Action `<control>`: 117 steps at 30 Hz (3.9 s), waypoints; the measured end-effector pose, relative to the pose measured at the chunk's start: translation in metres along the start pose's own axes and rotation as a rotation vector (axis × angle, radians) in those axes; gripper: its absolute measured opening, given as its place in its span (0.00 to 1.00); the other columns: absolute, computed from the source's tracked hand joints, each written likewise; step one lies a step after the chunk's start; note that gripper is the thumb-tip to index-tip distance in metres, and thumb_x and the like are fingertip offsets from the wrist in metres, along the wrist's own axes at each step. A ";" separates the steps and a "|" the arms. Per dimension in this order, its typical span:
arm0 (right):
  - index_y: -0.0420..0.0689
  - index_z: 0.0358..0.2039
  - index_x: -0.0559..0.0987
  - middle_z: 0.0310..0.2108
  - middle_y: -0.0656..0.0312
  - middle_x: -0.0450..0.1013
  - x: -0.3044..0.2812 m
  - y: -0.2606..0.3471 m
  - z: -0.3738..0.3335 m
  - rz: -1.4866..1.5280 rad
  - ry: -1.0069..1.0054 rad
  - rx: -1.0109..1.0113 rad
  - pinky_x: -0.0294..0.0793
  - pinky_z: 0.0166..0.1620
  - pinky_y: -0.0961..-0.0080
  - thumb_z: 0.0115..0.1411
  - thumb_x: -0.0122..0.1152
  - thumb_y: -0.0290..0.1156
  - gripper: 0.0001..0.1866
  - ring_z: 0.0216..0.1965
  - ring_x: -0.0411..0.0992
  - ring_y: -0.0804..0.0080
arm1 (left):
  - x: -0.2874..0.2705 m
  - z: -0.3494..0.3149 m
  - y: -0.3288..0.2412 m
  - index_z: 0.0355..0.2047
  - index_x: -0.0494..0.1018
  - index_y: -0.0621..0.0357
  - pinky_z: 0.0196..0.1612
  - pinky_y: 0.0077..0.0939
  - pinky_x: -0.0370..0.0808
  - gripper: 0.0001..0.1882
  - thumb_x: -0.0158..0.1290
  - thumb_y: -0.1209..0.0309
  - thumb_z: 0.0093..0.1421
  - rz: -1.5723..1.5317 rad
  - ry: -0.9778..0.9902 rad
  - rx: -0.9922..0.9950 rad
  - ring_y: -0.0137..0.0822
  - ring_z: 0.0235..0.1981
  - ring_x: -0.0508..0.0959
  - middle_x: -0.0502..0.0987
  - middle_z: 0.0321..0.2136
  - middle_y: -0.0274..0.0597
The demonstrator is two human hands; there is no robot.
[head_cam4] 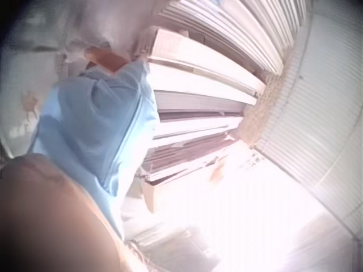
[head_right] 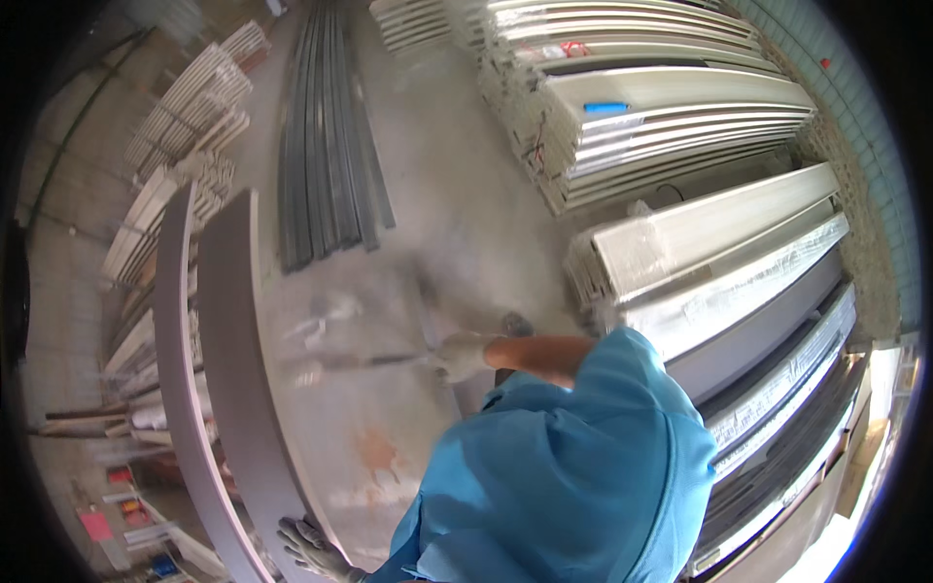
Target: The person picks up a large grey panel and uses a blue utility knife to apply a black edge trim strip along its long edge. They press the strip into place and smooth it down, then repeat the process on a second panel.
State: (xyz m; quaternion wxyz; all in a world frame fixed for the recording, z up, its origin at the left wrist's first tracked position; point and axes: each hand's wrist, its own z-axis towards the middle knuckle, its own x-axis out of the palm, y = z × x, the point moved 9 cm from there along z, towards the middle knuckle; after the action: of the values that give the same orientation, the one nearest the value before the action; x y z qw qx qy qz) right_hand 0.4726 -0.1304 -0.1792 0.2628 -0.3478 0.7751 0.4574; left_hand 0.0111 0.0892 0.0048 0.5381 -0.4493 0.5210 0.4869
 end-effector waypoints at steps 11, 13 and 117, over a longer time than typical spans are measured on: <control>0.60 0.42 0.86 0.39 0.58 0.82 -0.156 -0.396 -0.194 0.418 -0.708 0.779 0.80 0.47 0.57 0.57 0.64 0.56 0.19 0.45 0.81 0.53 | -0.016 0.182 -0.333 0.77 0.48 0.40 0.72 0.68 0.52 0.43 0.21 0.32 0.71 0.088 -0.076 0.238 0.62 0.74 0.55 0.51 0.76 0.47; 0.60 0.41 0.85 0.38 0.57 0.82 -0.164 -0.431 -0.215 0.431 -0.910 0.813 0.80 0.48 0.57 0.57 0.65 0.53 0.16 0.44 0.81 0.52 | -0.009 0.214 -0.370 0.77 0.47 0.40 0.72 0.68 0.52 0.43 0.22 0.31 0.71 0.107 -0.047 0.294 0.62 0.74 0.55 0.51 0.76 0.46; 0.38 0.46 0.82 0.33 0.51 0.82 1.164 0.867 -0.278 -0.580 0.728 -0.457 0.80 0.40 0.60 0.60 0.68 0.45 0.23 0.34 0.82 0.56 | 0.245 -0.970 0.702 0.59 0.74 0.71 0.60 0.28 0.72 0.24 0.57 0.64 0.70 -1.429 -0.880 -1.983 0.35 0.55 0.79 0.80 0.54 0.49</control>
State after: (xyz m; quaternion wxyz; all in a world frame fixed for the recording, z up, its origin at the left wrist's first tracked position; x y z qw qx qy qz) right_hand -0.9499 -0.4311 -0.4441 0.0095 -0.7333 0.5684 0.3730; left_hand -0.8089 -0.7731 -0.2752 0.2420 -0.6336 -0.6317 0.3754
